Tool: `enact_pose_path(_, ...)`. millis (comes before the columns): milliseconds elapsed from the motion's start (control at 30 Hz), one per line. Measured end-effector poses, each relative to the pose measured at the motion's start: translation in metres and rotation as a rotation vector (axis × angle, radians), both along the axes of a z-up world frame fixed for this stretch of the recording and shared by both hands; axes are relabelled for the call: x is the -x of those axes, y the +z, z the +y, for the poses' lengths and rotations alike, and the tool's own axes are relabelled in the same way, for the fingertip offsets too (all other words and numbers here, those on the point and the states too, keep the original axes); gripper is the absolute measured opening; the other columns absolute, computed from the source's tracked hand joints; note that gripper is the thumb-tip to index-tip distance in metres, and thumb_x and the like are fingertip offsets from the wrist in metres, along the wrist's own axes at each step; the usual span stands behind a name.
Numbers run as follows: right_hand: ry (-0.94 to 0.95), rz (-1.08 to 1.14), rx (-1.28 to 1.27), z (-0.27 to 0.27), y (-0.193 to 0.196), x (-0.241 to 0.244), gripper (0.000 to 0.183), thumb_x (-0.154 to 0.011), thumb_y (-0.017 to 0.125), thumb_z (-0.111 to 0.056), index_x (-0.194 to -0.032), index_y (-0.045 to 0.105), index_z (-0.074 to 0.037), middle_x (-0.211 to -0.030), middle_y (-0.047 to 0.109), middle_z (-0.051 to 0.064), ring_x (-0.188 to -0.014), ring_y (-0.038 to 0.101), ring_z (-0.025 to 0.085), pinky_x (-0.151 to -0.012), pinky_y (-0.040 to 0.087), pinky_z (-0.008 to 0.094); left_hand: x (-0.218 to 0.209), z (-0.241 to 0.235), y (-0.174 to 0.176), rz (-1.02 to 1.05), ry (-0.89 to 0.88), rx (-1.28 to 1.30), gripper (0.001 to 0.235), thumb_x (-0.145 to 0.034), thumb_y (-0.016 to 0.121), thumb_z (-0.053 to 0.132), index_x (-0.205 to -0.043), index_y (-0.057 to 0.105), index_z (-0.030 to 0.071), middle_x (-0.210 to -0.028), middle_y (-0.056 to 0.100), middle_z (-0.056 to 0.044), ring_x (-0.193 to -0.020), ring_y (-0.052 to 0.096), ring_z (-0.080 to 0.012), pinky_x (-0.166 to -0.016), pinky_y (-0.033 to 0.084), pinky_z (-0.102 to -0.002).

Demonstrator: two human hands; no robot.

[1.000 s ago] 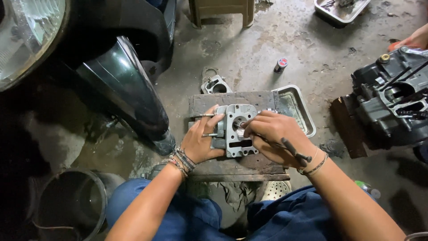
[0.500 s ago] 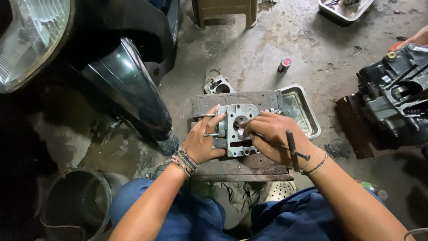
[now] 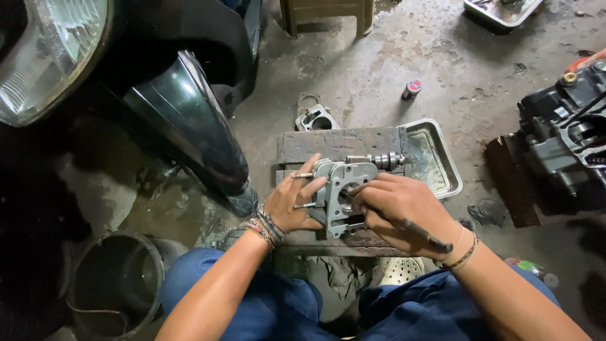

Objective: The person sits on the floor and uses a small metal tool to scrape and clean the inside of a disassembled engine cylinder head. The person holds the cylinder head steady with one hand while manipulating the tool with the other.

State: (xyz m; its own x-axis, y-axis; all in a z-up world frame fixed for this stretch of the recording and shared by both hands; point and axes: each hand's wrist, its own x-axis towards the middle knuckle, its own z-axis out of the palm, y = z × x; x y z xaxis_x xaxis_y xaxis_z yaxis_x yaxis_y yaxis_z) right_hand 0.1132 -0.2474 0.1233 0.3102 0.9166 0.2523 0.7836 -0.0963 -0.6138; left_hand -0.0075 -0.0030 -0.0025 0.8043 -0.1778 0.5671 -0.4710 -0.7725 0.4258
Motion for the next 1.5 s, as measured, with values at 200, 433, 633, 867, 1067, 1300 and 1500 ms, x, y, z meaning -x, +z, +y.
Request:
enact_pose_path(200, -0.065, 0.212, -0.008, 0.002, 0.016, 0.011, 0.016, -0.085, 0.056, -0.010, -0.076, 0.068, -0.007, -0.070, 0.069, 0.012, -0.068, 0.070, 0.031, -0.060, 0.059, 0.037, 0.000, 0.003, -0.006, -0.021, -0.034, -0.026, 0.095, -0.081, 0.045, 0.085, -0.157, 0.029, 0.029, -0.158, 0.034, -0.029, -0.118, 0.060, -0.0486, -0.097, 0.052, -0.054)
enact_pose_path(433, -0.076, 0.137, 0.052, -0.002, 0.008, 0.015, 0.014, -0.085, 0.056, -0.009, -0.080, 0.069, -0.009, -0.076, 0.071, 0.014, -0.073, 0.070, 0.035, -0.061, 0.059, 0.041, -0.001, 0.005, -0.014, -0.030, -0.022, -0.039, 0.098, -0.079, 0.047, 0.085, -0.157, 0.028, 0.030, -0.158, 0.034, -0.029, -0.116, 0.062, -0.0473, -0.095, 0.053, -0.054)
enact_pose_path(633, -0.082, 0.156, 0.057, -0.001, 0.014, 0.012, 0.012, -0.085, 0.059, -0.009, -0.080, 0.068, -0.007, -0.078, 0.071, 0.015, -0.074, 0.070, 0.040, -0.063, 0.058, 0.046, 0.000, 0.004, -0.005, -0.010, -0.019, 0.014, 0.101, -0.077, 0.053, 0.085, -0.157, 0.031, 0.029, -0.159, 0.034, -0.028, -0.117, 0.061, -0.0468, -0.096, 0.052, -0.054)
enact_pose_path(867, -0.132, 0.305, -0.004, -0.009, 0.028, 0.003, 0.014, -0.087, 0.059, -0.014, -0.080, 0.072, -0.013, -0.071, 0.071, 0.011, -0.070, 0.072, 0.038, -0.061, 0.059, 0.044, -0.002, 0.008, -0.015, -0.042, -0.029, -0.009, 0.098, -0.079, 0.049, 0.085, -0.156, 0.030, 0.028, -0.157, 0.036, -0.030, -0.117, 0.062, -0.0467, -0.096, 0.052, -0.054)
enact_pose_path(1067, -0.046, 0.179, 0.087, -0.010, 0.006, 0.003, 0.019, -0.089, 0.057, -0.015, -0.081, 0.074, -0.012, -0.072, 0.073, 0.010, -0.071, 0.073, 0.029, -0.068, 0.060, 0.041, -0.005, 0.005, -0.004, -0.039, -0.037, -0.018, 0.098, -0.079, 0.047, 0.086, -0.157, 0.029, 0.029, -0.157, 0.035, -0.029, -0.116, 0.062, -0.0465, -0.096, 0.052, -0.053)
enact_pose_path(1300, -0.070, 0.464, 0.124, -0.003, 0.019, 0.006, 0.024, -0.090, 0.055, -0.017, -0.079, 0.074, -0.007, -0.070, 0.074, 0.012, -0.070, 0.076, 0.030, -0.068, 0.061, 0.041, -0.003, 0.005, -0.009, -0.066, -0.051, -0.067, 0.093, -0.083, 0.040, 0.084, -0.155, 0.029, 0.028, -0.154, 0.038, -0.032, -0.113, 0.063, -0.0463, -0.095, 0.053, -0.053)
enact_pose_path(1500, -0.057, 0.239, 0.152, 0.002, -0.006, 0.012, 0.016, -0.084, 0.057, -0.014, -0.077, 0.070, -0.010, -0.068, 0.068, 0.008, -0.071, 0.071, 0.033, -0.064, 0.059, 0.041, -0.005, 0.003, 0.002, -0.083, -0.052, -0.072, 0.094, -0.082, 0.041, 0.086, -0.156, 0.030, 0.029, -0.155, 0.038, -0.031, -0.116, 0.062, -0.0454, -0.095, 0.052, -0.052)
